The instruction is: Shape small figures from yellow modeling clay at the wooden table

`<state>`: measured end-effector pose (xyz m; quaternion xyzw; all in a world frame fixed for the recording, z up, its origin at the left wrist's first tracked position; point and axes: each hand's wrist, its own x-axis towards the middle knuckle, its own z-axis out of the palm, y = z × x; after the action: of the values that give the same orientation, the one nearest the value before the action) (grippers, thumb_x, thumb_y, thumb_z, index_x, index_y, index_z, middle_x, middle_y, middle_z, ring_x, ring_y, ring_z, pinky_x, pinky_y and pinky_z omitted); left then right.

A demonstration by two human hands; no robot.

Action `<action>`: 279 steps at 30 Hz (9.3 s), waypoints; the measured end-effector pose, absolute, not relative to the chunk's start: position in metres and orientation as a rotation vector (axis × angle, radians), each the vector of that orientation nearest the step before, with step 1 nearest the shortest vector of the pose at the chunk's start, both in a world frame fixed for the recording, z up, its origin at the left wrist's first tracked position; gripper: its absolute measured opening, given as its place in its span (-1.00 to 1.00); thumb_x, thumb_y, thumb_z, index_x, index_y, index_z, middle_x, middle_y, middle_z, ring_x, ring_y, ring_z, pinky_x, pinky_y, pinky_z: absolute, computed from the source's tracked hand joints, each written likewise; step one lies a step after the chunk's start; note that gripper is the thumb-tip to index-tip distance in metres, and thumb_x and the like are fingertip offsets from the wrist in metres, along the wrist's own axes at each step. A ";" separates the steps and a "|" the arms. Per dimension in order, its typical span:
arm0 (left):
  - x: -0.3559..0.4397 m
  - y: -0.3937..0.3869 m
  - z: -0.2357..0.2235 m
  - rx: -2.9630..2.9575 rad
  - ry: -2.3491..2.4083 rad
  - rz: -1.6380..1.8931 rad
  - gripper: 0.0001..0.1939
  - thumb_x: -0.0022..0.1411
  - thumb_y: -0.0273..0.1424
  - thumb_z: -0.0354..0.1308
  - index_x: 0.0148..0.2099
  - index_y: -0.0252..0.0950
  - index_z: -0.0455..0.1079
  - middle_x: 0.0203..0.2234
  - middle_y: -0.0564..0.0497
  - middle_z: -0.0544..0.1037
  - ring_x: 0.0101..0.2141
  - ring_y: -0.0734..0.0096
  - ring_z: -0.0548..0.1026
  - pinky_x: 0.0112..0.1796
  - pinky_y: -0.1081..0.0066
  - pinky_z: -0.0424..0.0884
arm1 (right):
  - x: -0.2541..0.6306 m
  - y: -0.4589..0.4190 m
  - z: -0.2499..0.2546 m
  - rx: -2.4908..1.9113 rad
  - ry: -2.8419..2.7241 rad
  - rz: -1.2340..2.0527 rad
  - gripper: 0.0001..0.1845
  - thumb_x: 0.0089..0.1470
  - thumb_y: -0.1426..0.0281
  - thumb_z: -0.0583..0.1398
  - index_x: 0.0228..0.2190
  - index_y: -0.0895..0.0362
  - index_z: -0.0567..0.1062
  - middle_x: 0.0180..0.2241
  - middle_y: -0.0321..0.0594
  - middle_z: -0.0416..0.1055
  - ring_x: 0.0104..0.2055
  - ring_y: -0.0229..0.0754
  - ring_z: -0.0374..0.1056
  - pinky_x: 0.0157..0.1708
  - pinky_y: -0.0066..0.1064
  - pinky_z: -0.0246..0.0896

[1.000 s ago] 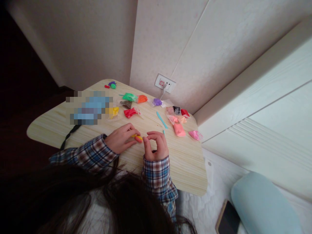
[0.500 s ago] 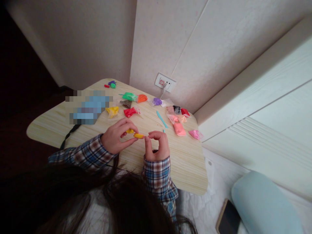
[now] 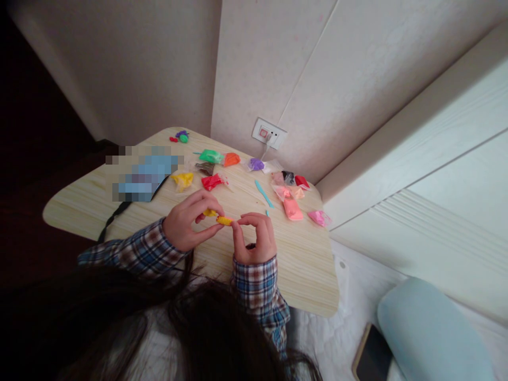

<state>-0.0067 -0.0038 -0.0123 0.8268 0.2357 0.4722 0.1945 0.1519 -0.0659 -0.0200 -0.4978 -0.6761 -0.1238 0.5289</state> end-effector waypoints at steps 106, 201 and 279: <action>-0.009 -0.009 -0.007 2.425 0.568 1.330 -0.91 0.12 -0.47 0.14 -0.27 -0.31 0.36 -0.37 0.01 0.37 -0.42 0.51 0.33 -0.37 0.52 0.38 | 0.155 -0.071 -0.028 -1.102 -1.544 0.003 -0.91 -0.02 0.47 0.22 -0.38 0.08 0.46 -0.29 -0.19 0.32 -0.20 -0.15 0.30 -0.22 -0.18 0.33; -0.008 -0.010 -0.009 2.379 0.548 1.210 -0.92 0.14 -0.46 0.12 -0.27 -0.34 0.36 -0.38 0.05 0.37 -0.61 0.68 0.18 -0.57 0.63 0.24 | 0.146 -0.073 -0.017 -1.142 -1.671 -0.231 -0.85 -0.03 0.47 0.21 -0.34 0.05 0.41 -0.28 -0.18 0.33 -0.21 -0.11 0.33 -0.23 -0.15 0.35; -0.008 -0.007 -0.012 2.362 0.530 1.177 -0.88 0.12 -0.42 0.17 -0.27 -0.35 0.38 -0.39 0.04 0.41 -0.67 0.73 0.14 -0.62 0.63 0.19 | 0.155 -0.071 -0.034 -1.076 -1.230 0.378 -0.85 0.09 0.35 0.11 -0.42 0.07 0.48 -0.27 -0.17 0.35 -0.24 -0.16 0.32 -0.40 -0.31 0.32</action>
<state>-0.0080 -0.0072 -0.0118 0.8555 0.1919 0.4262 0.2229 0.1546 -0.0712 -0.0337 -0.4771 -0.5455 0.1676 0.6684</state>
